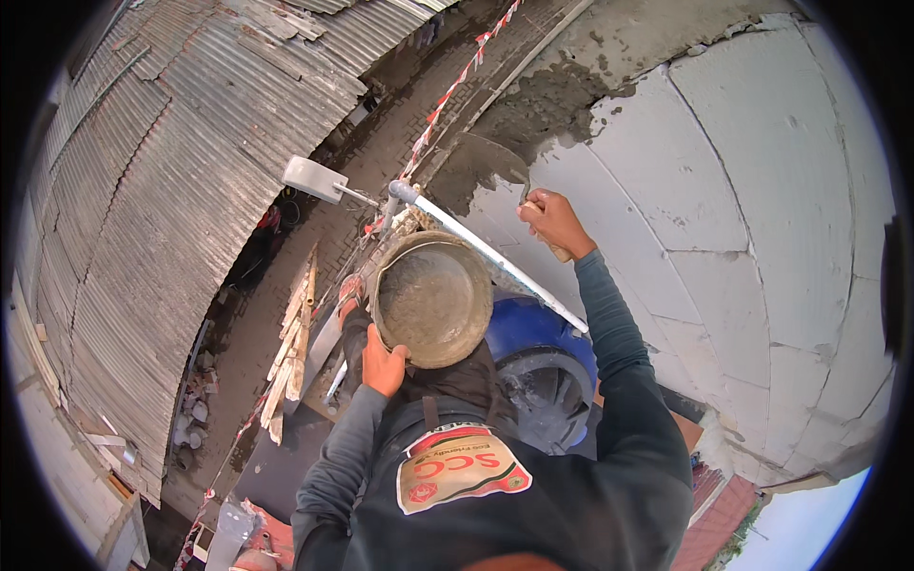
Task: The person applies cement to the corner of a wall using a trowel, scooping the mortar from a bucket and spreading it along the vertical edge.
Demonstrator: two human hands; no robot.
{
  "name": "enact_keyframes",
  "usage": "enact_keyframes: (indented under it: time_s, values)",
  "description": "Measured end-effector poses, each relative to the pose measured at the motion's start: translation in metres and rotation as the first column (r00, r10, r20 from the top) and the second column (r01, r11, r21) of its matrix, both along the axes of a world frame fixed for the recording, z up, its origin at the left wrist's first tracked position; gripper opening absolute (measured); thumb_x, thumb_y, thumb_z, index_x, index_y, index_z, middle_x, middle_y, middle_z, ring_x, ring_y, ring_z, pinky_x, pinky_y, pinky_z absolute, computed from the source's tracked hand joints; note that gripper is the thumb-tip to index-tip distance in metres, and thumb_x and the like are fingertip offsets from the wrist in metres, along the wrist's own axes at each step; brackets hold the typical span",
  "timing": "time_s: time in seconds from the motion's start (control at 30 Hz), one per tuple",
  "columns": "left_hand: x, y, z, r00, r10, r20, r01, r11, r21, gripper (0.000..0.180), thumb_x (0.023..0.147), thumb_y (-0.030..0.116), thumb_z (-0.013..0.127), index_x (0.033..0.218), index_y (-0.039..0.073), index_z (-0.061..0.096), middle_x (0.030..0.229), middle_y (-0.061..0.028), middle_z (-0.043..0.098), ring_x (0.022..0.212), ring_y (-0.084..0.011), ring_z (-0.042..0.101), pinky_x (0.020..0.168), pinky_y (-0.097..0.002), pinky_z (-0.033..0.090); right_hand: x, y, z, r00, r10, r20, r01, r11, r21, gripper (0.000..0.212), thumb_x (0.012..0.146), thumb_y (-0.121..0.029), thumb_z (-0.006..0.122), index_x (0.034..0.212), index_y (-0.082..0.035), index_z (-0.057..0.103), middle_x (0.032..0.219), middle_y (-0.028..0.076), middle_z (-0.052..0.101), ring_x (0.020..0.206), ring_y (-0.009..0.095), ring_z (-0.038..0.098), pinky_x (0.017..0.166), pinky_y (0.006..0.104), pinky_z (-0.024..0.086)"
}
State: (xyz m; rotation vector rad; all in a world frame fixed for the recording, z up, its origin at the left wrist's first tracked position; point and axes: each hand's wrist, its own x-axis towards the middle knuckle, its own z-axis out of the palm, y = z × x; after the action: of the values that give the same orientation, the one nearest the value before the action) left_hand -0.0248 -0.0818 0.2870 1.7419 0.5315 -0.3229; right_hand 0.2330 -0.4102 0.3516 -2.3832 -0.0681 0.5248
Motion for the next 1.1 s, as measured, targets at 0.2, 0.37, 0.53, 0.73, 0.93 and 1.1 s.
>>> enact_keyframes:
  time_s: [0.2,0.37,0.53,0.73,0.93,1.1]
  values:
    - [-0.005,-0.001,-0.002,0.991,0.104,-0.081,-0.115,0.982,-0.149,0.051,0.075,0.005,0.066,0.124,-0.004,0.052,0.109,-0.0278,0.072,0.103,-0.0436,0.071,0.094,-0.046,0.053,0.017,0.038,-0.111,0.968,-0.04,0.248,0.139,0.908,-0.394,0.03,0.09,-0.024,0.065,0.102,0.003,0.07,0.099,0.03,0.073,0.094,0.049,0.071,0.084,0.0567,0.056]
    - [-0.008,0.001,-0.02,0.995,0.085,-0.042,-0.089,0.99,-0.108,0.05,0.074,0.005,0.067,0.122,-0.004,0.053,0.111,-0.0279,0.071,0.106,-0.0434,0.07,0.094,-0.0453,0.053,0.02,0.029,-0.073,0.969,-0.061,0.24,0.148,0.919,-0.365,0.032,0.088,-0.022,0.067,0.107,0.004,0.071,0.101,0.031,0.073,0.096,0.049,0.071,0.086,0.0559,0.056]
    - [0.0,-0.001,-0.01,0.999,0.047,-0.02,-0.048,0.995,-0.085,0.045,0.075,0.006,0.067,0.117,-0.003,0.052,0.108,-0.0282,0.071,0.103,-0.0461,0.069,0.093,-0.047,0.052,0.015,0.019,-0.043,0.956,-0.092,0.28,0.181,0.933,-0.312,0.033,0.087,-0.021,0.069,0.108,0.005,0.072,0.101,0.031,0.073,0.095,0.048,0.071,0.086,0.0548,0.056]
    - [0.001,0.002,-0.013,0.999,0.033,0.014,-0.032,0.995,-0.096,0.045,0.076,0.004,0.067,0.117,-0.003,0.051,0.107,-0.0259,0.072,0.093,-0.0397,0.074,0.079,-0.0439,0.059,0.013,0.021,-0.018,0.952,-0.15,0.267,0.206,0.958,-0.198,0.029,0.087,-0.021,0.07,0.104,0.004,0.074,0.091,0.03,0.073,0.091,0.047,0.071,0.082,0.054,0.055]
    - [0.006,0.002,-0.003,0.992,0.073,-0.105,-0.097,0.966,-0.24,0.051,0.078,-0.001,0.064,0.127,-0.005,0.05,0.114,-0.0221,0.071,0.094,-0.0326,0.075,0.074,-0.0405,0.065,0.012,0.02,0.012,0.941,-0.192,0.28,0.235,0.963,-0.129,0.031,0.087,-0.025,0.075,0.099,0.005,0.075,0.088,0.028,0.073,0.084,0.045,0.072,0.078,0.0503,0.056]
    - [0.0,0.006,-0.031,0.998,-0.001,-0.067,-0.014,0.973,-0.23,0.058,0.078,-0.004,0.06,0.133,0.0,0.043,0.12,-0.0191,0.062,0.098,-0.0316,0.071,0.07,-0.0398,0.068,0.009,0.024,0.055,0.949,-0.244,0.199,0.26,0.964,-0.056,0.033,0.087,-0.026,0.076,0.096,0.006,0.076,0.079,0.025,0.072,0.075,0.039,0.071,0.073,0.0458,0.055]
